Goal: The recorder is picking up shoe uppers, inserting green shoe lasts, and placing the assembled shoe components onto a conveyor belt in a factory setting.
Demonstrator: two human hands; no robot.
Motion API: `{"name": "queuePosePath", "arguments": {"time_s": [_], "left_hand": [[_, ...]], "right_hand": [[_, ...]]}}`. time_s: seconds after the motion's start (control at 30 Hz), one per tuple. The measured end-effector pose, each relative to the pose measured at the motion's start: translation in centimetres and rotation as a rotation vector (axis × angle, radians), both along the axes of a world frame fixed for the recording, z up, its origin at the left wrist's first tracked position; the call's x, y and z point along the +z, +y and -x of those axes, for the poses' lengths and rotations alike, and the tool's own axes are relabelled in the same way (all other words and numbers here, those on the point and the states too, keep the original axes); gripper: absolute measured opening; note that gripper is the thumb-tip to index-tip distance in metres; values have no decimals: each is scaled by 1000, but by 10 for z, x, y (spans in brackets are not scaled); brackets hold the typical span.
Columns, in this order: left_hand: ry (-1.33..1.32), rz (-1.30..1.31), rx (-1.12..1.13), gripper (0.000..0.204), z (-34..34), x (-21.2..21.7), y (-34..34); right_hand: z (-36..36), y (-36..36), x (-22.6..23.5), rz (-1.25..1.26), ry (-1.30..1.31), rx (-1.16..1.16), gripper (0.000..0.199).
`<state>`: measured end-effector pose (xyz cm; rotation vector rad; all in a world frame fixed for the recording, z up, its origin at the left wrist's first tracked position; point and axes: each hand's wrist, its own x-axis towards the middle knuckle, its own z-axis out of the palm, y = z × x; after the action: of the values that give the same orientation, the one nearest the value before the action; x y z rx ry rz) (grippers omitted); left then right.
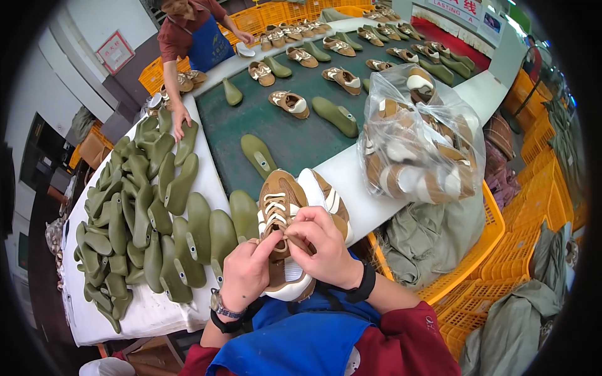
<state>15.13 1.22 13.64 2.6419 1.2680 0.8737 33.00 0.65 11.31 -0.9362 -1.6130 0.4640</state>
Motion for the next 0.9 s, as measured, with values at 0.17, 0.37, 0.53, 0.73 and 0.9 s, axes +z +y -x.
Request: {"name": "queuePosePath", "arguments": {"time_s": [0.17,0.37,0.53,0.73,0.9], "left_hand": [[-16,-17,-153,29,3,2,5],[-179,-21,-151,24,19,-8,3],[-179,141,20,44,10,-5,-14],[-227,220,-117,34,9,-3,-39],[-205,340,-67,25,39,8,-10]], "right_hand": [[-5,0,3,17,17,52,30],[-5,11,-17,151,378,125,28],[-11,13,-16,143,131,6,24],[-5,11,-16,191,60,-57,23],[-21,14,-20,277,60,74,34]]}}
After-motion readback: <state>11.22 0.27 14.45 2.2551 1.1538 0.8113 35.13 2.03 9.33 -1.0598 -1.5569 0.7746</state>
